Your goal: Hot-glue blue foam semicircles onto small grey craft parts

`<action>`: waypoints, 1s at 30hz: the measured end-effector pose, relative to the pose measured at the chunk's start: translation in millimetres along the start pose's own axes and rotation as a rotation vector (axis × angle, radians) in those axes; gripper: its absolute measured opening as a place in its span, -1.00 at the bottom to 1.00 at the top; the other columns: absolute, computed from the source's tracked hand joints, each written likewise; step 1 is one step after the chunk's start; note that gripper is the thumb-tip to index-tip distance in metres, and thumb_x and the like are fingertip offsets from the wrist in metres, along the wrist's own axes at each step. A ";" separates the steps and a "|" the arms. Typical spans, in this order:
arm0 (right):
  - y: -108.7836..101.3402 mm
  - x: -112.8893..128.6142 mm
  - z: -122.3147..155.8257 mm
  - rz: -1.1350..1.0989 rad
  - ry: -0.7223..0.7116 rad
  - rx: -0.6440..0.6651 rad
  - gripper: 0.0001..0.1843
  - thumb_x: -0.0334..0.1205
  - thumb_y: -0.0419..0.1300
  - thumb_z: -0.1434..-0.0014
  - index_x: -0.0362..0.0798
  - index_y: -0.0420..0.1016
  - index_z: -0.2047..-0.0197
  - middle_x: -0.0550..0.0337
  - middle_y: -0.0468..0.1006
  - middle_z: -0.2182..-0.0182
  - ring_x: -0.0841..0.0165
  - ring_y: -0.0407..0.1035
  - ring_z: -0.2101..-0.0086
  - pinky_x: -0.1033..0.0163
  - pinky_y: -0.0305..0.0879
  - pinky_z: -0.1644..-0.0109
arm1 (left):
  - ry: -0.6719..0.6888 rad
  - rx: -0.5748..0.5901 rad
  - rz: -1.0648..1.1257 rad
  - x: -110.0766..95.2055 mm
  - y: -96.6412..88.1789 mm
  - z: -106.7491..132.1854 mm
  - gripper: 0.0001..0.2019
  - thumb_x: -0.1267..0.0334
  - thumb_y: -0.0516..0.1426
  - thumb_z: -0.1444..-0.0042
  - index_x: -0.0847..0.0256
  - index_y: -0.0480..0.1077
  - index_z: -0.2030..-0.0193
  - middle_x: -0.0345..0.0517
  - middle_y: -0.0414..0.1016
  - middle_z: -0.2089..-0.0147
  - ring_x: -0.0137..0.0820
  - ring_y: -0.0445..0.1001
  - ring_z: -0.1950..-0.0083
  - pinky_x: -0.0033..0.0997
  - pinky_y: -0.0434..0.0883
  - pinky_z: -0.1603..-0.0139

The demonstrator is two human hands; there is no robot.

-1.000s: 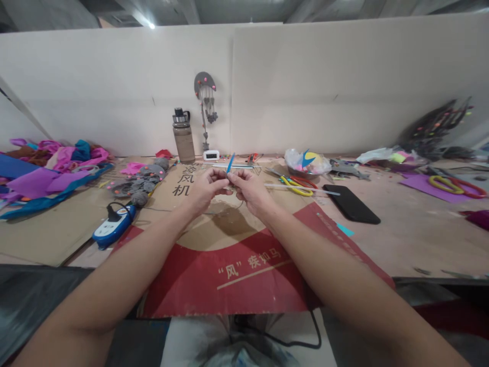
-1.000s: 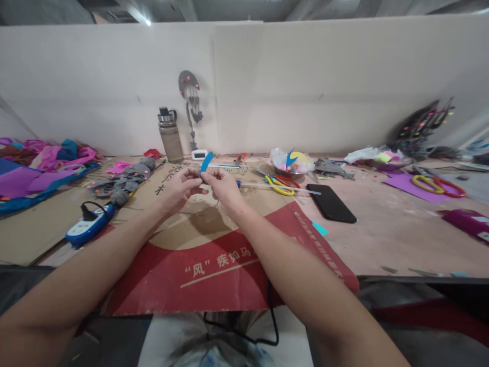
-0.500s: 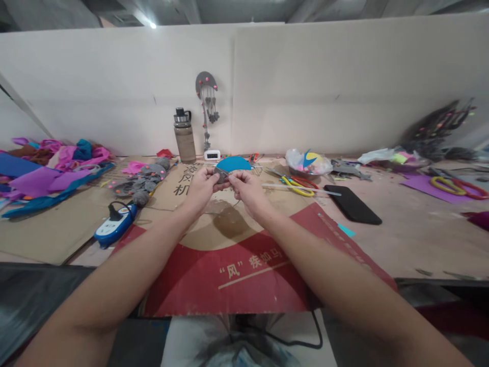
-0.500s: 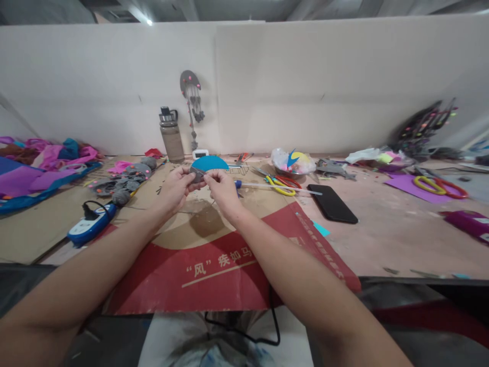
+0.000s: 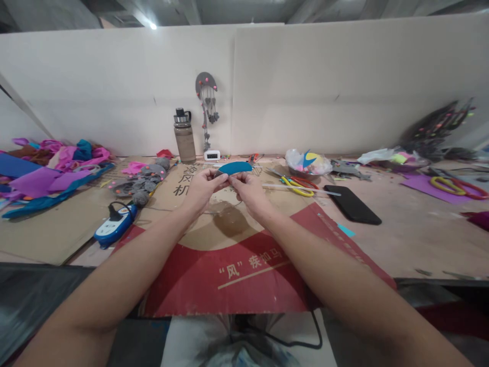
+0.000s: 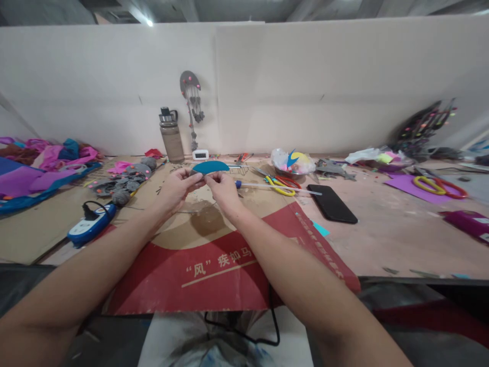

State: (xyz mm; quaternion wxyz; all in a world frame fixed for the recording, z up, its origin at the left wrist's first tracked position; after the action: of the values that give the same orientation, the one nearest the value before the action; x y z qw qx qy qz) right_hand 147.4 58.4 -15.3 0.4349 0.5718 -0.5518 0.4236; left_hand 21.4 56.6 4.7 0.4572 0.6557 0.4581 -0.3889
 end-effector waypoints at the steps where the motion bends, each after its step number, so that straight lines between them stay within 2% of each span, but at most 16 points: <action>1: 0.0 0.7 0.1 0.013 -0.005 -0.001 -0.81 -0.10 0.17 -0.05 -0.06 0.34 0.40 0.33 0.30 0.55 0.55 0.06 0.60 0.36 0.01 0.55 | -0.002 0.000 -0.011 1.2 -0.9 -0.6 -0.86 0.36 0.29 0.08 0.28 0.39 0.44 -0.17 0.46 0.39 -0.48 0.49 0.29 -0.29 0.47 0.01; 6: 2.1 4.2 3.3 0.094 -0.050 0.022 -0.85 -0.13 0.15 -0.06 -0.04 0.37 0.40 0.33 0.29 0.58 0.49 0.11 0.55 0.36 0.06 0.49 | -0.030 -0.002 -0.047 6.5 -7.0 -5.2 -0.86 0.30 0.28 0.05 0.27 0.40 0.47 -0.17 0.47 0.41 -0.48 0.48 0.34 -0.32 0.48 0.08; 9: 3.8 3.7 5.6 0.151 -0.084 0.042 -0.85 -0.13 0.14 -0.08 -0.03 0.34 0.41 0.34 0.28 0.58 0.47 0.14 0.52 0.34 0.09 0.45 | -0.022 -0.029 -0.030 3.0 -13.6 -9.2 -0.86 0.30 0.27 0.05 0.31 0.42 0.45 -0.12 0.48 0.41 -0.48 0.48 0.35 -0.34 0.49 0.13; 13: 10.0 1.8 9.3 0.266 -0.115 0.129 -0.77 -0.10 0.10 -0.12 -0.03 0.28 0.48 0.32 0.31 0.58 0.45 0.18 0.50 0.31 0.09 0.39 | 0.064 -0.127 -0.018 -11.8 -33.2 -17.3 -0.85 0.30 0.27 0.06 0.35 0.44 0.42 -0.08 0.50 0.38 -0.47 0.49 0.33 -0.44 0.49 0.25; 16: 13.4 6.2 11.7 0.453 -0.161 0.214 -0.70 -0.07 0.08 -0.15 -0.05 0.31 0.52 0.28 0.35 0.56 0.43 0.22 0.47 0.28 0.07 0.35 | 0.077 -0.209 0.003 -18.9 -50.2 -22.9 -0.83 0.28 0.27 0.06 0.33 0.44 0.35 -0.09 0.50 0.35 -0.46 0.49 0.33 -0.48 0.48 0.35; 18: 8.5 13.6 10.3 0.564 -0.220 0.203 -0.69 -0.07 0.07 -0.17 -0.06 0.33 0.52 0.25 0.38 0.54 0.41 0.24 0.45 0.28 0.07 0.33 | 0.072 -0.248 0.039 -20.1 -57.6 -25.2 -0.84 0.30 0.26 0.05 0.33 0.43 0.35 -0.09 0.50 0.36 -0.48 0.49 0.35 -0.51 0.46 0.37; 21: -11.7 23.7 2.6 0.703 -0.275 0.060 -0.76 -0.11 0.07 -0.19 -0.05 0.37 0.43 0.18 0.45 0.46 0.38 0.28 0.41 0.27 0.08 0.30 | 0.075 -0.250 0.073 -19.1 -60.4 -27.0 -0.88 0.34 0.25 0.04 0.35 0.42 0.37 -0.10 0.49 0.39 -0.51 0.48 0.39 -0.52 0.46 0.36; 24: -35.0 17.9 -6.7 0.912 -0.178 -0.066 -0.77 -0.08 0.10 -0.18 -0.06 0.39 0.38 0.04 0.48 0.41 0.28 0.34 0.36 0.22 0.11 0.28 | 0.085 -0.221 0.063 -16.9 -58.6 -28.0 -0.87 0.33 0.25 0.04 0.35 0.41 0.40 -0.12 0.47 0.41 -0.52 0.47 0.40 -0.49 0.48 0.30; 26: -44.2 3.1 -10.8 1.002 -0.055 -0.045 -0.71 -0.01 0.15 -0.14 -0.07 0.41 0.41 -0.05 0.49 0.41 0.19 0.39 0.31 0.19 0.14 0.26 | 0.088 -0.211 0.038 -15.8 -57.7 -28.1 -0.85 0.31 0.27 0.05 0.34 0.41 0.42 -0.13 0.46 0.42 -0.51 0.47 0.39 -0.46 0.49 0.26; 28: -48.0 -11.8 -12.8 0.983 0.000 -0.019 -0.74 -0.04 0.24 -0.05 -0.09 0.43 0.39 -0.12 0.51 0.37 0.12 0.41 0.26 0.17 0.18 0.24 | 0.089 -0.214 0.007 -15.7 -57.2 -27.5 -0.83 0.29 0.28 0.06 0.33 0.41 0.42 -0.13 0.46 0.42 -0.51 0.47 0.39 -0.43 0.49 0.24; 30: -48.9 -23.1 -14.6 0.861 0.000 -0.017 -0.81 -0.19 0.31 0.05 -0.08 0.45 0.37 -0.13 0.53 0.35 0.11 0.42 0.25 0.18 0.20 0.25 | 0.100 -0.212 -0.024 -17.3 -55.8 -25.8 -0.81 0.26 0.29 0.07 0.33 0.41 0.41 -0.14 0.46 0.42 -0.50 0.47 0.39 -0.42 0.50 0.23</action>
State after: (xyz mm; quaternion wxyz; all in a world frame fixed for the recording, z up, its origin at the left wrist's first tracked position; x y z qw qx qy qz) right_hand 195.5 79.2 -35.1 0.2232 0.2859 -0.7436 0.5617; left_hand -34.5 86.1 14.4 0.4958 0.6168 0.5266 -0.3104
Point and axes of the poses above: each hand's wrist, its own z-axis away from the middle knuckle, its own y-axis out of the palm, x = y × z, the point moved 5 cm from there along -z, towards the middle knuckle
